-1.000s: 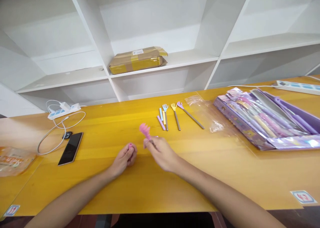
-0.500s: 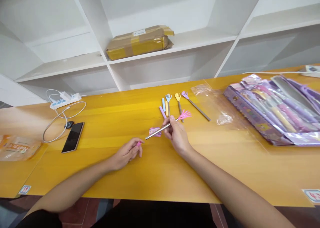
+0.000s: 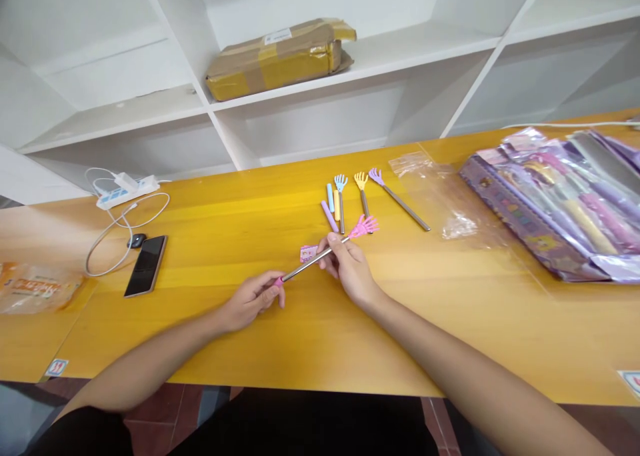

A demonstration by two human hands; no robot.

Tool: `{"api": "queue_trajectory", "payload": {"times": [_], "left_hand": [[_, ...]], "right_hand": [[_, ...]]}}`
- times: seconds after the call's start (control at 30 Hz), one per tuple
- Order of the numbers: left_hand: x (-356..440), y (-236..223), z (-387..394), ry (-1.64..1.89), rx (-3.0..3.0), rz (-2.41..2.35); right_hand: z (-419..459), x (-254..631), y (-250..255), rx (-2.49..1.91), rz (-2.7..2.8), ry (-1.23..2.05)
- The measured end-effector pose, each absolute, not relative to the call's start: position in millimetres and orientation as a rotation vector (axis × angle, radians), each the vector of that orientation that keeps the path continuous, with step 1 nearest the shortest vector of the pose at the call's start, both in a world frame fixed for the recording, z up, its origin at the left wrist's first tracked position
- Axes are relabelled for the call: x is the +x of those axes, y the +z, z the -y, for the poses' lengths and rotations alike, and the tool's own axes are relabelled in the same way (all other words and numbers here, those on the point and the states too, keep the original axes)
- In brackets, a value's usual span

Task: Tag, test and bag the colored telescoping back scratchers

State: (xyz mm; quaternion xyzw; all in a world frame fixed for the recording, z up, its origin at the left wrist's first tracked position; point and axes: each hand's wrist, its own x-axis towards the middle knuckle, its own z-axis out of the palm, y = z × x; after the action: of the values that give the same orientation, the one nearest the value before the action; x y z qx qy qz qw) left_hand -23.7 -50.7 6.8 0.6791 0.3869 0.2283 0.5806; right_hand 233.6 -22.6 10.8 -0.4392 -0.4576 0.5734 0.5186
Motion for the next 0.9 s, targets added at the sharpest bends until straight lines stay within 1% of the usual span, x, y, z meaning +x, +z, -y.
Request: {"api": "queue_trajectory", "payload": {"times": [0.47, 0.9], "left_hand": [[-21.6, 8.4, 54.2, 0.547, 1.604, -0.910], [-19.8, 10.9, 53.8, 0.521, 1.700, -0.956]], "right_hand": [[27.8, 233.5, 16.2, -1.077, 1.186, 1.233], [34.4, 237.7, 13.2, -1.047, 1.295, 1.176]]}}
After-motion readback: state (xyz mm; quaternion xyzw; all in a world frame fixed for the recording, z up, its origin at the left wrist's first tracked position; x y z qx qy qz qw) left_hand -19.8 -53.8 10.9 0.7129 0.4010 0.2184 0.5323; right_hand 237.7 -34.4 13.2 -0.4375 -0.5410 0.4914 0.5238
